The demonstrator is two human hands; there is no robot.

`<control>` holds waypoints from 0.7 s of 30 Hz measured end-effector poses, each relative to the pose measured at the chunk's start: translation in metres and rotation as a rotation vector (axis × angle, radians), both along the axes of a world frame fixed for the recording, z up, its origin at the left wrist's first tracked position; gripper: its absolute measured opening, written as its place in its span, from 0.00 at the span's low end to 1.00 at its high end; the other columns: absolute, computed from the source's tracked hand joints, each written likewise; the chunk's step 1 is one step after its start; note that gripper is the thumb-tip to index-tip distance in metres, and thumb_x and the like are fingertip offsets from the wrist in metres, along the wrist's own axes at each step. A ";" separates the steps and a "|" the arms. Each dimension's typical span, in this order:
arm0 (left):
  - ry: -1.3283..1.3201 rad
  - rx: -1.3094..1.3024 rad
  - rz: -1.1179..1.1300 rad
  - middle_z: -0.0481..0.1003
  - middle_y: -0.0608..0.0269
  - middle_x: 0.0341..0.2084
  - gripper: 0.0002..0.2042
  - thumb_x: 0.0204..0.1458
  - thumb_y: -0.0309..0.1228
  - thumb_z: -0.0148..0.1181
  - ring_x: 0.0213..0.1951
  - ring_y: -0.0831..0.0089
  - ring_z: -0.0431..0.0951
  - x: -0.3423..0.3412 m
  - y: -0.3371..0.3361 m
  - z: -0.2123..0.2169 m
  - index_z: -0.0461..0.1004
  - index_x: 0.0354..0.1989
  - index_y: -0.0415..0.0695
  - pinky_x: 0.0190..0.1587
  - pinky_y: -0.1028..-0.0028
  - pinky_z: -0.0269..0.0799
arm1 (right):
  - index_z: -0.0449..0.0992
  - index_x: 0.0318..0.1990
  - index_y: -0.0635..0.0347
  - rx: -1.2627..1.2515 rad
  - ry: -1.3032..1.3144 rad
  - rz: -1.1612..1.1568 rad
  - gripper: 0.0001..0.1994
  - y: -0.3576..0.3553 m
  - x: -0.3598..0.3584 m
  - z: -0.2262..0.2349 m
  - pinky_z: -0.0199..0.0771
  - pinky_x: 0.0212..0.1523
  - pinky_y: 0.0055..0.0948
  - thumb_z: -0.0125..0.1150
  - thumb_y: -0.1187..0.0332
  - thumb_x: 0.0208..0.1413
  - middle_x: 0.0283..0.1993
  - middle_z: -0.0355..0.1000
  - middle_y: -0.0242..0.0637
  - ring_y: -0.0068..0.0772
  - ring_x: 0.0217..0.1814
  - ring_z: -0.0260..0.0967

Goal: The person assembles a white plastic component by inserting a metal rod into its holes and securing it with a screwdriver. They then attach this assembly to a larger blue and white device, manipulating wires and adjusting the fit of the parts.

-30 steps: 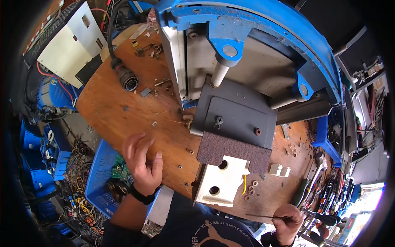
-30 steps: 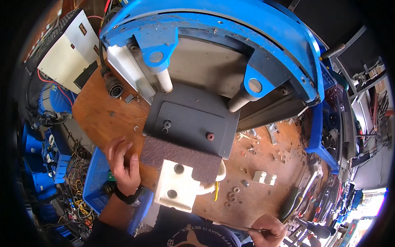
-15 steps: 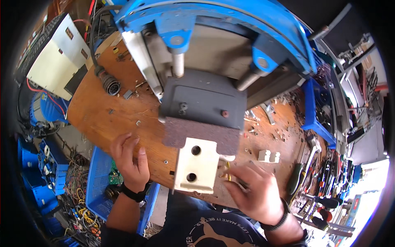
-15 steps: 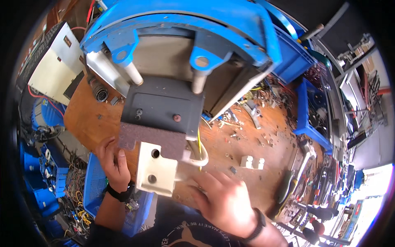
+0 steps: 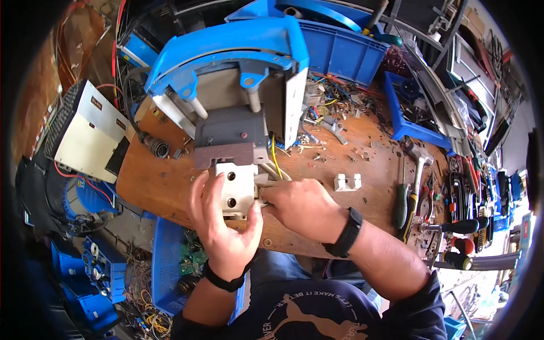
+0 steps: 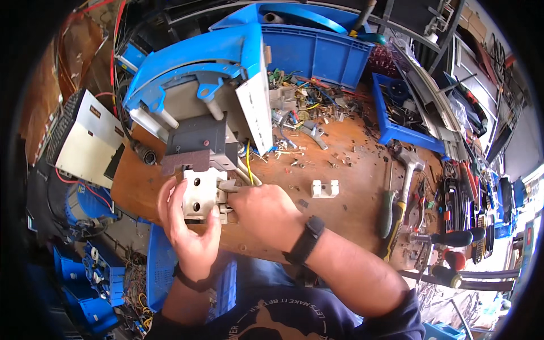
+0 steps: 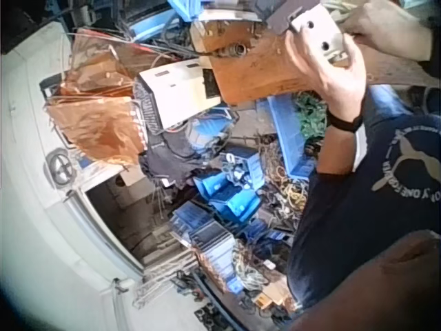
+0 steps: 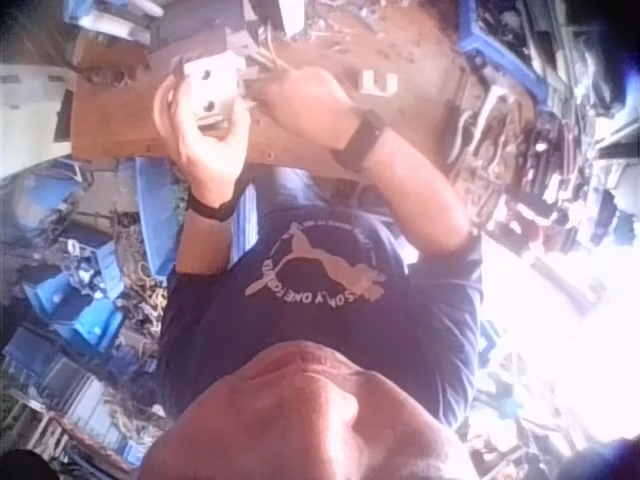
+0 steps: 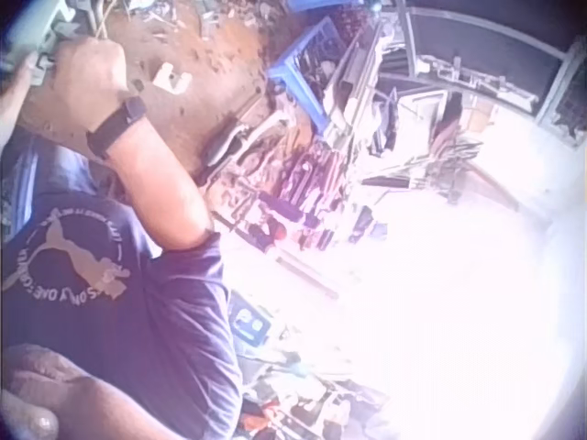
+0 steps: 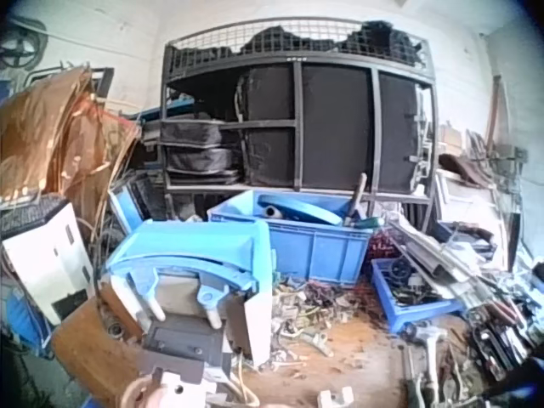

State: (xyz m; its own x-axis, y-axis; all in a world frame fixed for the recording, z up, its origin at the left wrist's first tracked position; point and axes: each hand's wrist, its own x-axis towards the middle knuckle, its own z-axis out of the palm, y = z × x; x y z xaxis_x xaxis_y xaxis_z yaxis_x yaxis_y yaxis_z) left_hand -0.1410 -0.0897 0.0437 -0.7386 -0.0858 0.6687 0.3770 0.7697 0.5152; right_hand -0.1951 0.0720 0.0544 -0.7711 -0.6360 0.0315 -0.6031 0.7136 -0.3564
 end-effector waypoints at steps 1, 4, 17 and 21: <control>0.016 -0.002 0.000 0.66 0.46 0.54 0.29 0.39 0.21 0.62 0.57 0.51 0.65 -0.001 0.002 -0.003 0.67 0.56 0.37 0.61 0.58 0.60 | 0.77 0.36 0.57 -0.023 0.004 0.007 0.11 0.001 0.000 -0.001 0.76 0.35 0.41 0.60 0.60 0.53 0.34 0.76 0.41 0.45 0.36 0.76; 0.085 0.023 0.031 0.68 0.42 0.52 0.26 0.38 0.23 0.62 0.55 0.47 0.67 -0.005 0.004 -0.006 0.69 0.51 0.37 0.56 0.55 0.65 | 0.78 0.35 0.57 -0.074 0.007 0.025 0.09 0.002 -0.005 -0.006 0.76 0.37 0.41 0.60 0.62 0.52 0.34 0.76 0.41 0.45 0.37 0.76; 0.084 0.008 -0.046 0.64 0.40 0.57 0.23 0.38 0.22 0.61 0.54 0.46 0.71 -0.010 -0.002 -0.015 0.72 0.49 0.35 0.54 0.58 0.70 | 0.77 0.32 0.56 -0.023 0.093 0.039 0.06 0.005 -0.009 -0.012 0.77 0.32 0.39 0.57 0.65 0.50 0.32 0.76 0.39 0.43 0.33 0.77; 0.059 -0.045 -0.004 0.66 0.45 0.57 0.22 0.40 0.21 0.58 0.53 0.49 0.72 -0.007 -0.001 -0.008 0.72 0.49 0.34 0.57 0.59 0.67 | 0.77 0.30 0.55 -0.055 0.121 0.053 0.06 0.007 -0.005 -0.015 0.77 0.32 0.39 0.58 0.65 0.50 0.31 0.76 0.38 0.42 0.34 0.77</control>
State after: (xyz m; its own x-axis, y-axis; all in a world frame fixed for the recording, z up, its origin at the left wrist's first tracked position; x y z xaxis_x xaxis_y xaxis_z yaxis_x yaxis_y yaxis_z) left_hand -0.1484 -0.0903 0.0353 -0.6977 -0.0515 0.7145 0.4091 0.7902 0.4564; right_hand -0.2003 0.0793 0.0395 -0.7250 -0.6704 0.1582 -0.6803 0.6609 -0.3168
